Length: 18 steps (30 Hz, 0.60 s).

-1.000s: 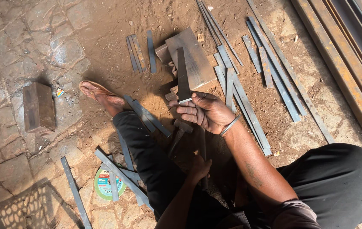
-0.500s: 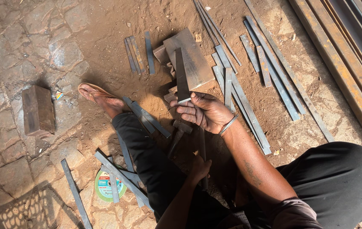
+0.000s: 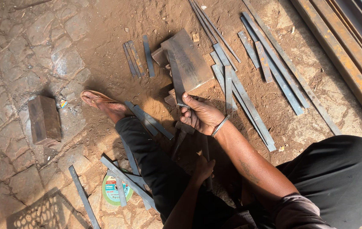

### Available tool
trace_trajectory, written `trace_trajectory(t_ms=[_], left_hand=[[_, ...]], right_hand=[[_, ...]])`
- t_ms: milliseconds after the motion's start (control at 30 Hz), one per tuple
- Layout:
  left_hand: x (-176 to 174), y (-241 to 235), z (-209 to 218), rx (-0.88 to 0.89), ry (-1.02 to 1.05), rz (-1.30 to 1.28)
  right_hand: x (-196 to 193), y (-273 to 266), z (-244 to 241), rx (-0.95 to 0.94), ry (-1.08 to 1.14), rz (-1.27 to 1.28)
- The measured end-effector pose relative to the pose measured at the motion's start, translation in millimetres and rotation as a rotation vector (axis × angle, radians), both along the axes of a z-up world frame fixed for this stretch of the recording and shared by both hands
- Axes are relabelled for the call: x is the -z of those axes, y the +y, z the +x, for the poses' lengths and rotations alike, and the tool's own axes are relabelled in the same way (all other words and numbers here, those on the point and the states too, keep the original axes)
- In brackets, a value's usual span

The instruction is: The person sits on the ground and repeatedly strikes a metal bar with a hammer while holding it against a metal block. The person adjusts the bar's position between strikes and continues hammering throughout the clip.

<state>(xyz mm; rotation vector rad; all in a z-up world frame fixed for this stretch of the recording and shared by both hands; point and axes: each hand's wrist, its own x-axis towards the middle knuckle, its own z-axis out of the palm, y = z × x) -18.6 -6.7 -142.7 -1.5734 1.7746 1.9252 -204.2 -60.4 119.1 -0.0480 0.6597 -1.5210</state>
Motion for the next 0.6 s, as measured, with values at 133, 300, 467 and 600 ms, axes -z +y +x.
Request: trace_trajectory(t_ms=[133, 300, 467, 600], left_hand=[[-1, -2, 1, 0.014, -0.066, 0.026], [-7, 2, -2, 0.01, -0.066, 0.04], [-6, -1, 2, 0.05, -0.079, 0.023], [-9, 1, 6, -0.114, -0.019, 0.098]], right_hand=[[12, -2, -3, -0.01, 0.016, -0.056], [91, -16, -11, -0.189, -0.101, 0.065], [232, -27, -23, -0.213, 0.044, 0.044], [309, -40, -64, -0.291, 1.386, 0.02]])
